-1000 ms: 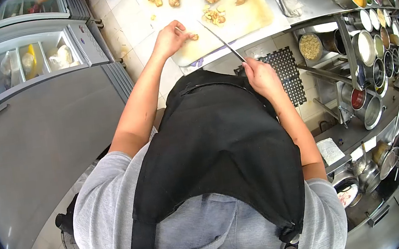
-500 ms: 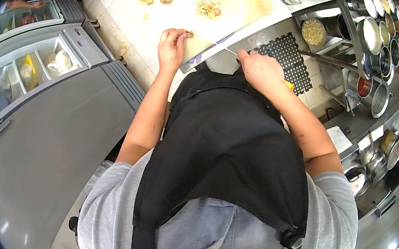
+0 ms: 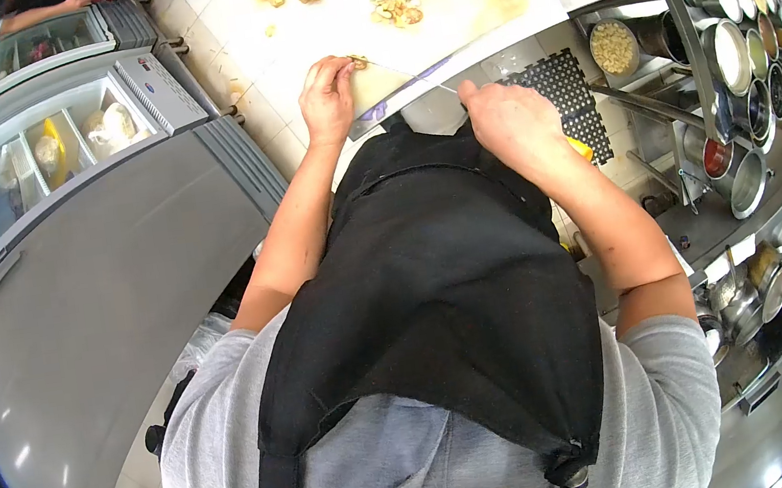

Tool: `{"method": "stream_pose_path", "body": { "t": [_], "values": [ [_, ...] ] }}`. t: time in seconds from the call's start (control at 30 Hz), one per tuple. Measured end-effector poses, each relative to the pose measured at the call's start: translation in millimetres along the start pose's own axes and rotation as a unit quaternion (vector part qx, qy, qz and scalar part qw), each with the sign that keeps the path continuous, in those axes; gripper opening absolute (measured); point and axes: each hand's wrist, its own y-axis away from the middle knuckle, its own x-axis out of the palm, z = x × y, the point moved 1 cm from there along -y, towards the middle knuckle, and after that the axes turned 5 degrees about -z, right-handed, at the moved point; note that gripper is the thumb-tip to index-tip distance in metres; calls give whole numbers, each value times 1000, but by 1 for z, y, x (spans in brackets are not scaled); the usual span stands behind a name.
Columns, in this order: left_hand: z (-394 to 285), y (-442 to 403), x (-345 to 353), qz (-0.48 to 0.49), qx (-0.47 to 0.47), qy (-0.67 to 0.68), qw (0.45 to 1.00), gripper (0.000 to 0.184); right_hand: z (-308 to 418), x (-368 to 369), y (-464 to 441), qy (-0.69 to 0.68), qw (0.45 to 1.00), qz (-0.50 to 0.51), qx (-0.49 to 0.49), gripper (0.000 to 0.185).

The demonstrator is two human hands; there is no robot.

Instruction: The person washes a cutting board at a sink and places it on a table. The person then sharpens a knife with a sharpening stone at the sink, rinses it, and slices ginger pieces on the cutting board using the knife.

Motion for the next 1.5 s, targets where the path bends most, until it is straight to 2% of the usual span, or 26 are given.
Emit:
{"method": "stream_pose_path", "body": {
  "t": [0.13,0.2,0.27,0.3,0.33,0.4,0.5,0.57,0.67,0.77,1.0,1.2,1.3,1.37,1.5],
  "values": [
    [2,1,-3,13,15,-4,1000,6,-18,66,-31,-56,998,-8,-11,16],
    [-1,-5,-4,13,20,-4,1000,6,-33,69,-48,-73,996,-25,-32,16],
    [-2,-6,-9,41,36,2,999,6,-41,55,-52,-137,988,42,-53,24],
    [-2,-9,-12,40,41,2,998,6,-50,58,-53,-148,986,26,-70,34],
    [0,-10,-14,65,58,-15,996,8,-49,53,-50,-148,986,22,-70,34],
    [3,-9,-14,89,75,-32,993,10,-44,47,-37,-154,988,-4,-7,33],
    [2,-6,-9,57,74,-68,993,15,-34,48,-23,-129,991,-10,18,28],
    [-7,-6,-4,87,-134,-13,987,19,-26,49,-13,-112,993,-20,36,21],
    [-10,-7,-4,69,-101,-7,992,17,-18,48,-4,-93,995,-26,31,21],
    [-10,-9,-7,90,-77,-31,993,19,-11,47,3,-66,997,-29,22,20],
    [-9,-16,-8,115,-78,-23,990,17,-2,22,4,-14,1000,-10,9,20],
    [-7,-16,-11,136,-72,-27,988,21,-12,70,-28,-65,998,16,10,19],
    [-16,-21,-14,120,-116,-33,985,29,-19,78,-28,-103,994,-35,-5,21],
    [-21,-20,-15,120,-186,-22,975,32,-15,67,-25,-95,995,-24,9,21],
    [0,-10,-12,101,-251,24,962,24,-8,57,-15,-98,994,-23,37,24]
  ]
}}
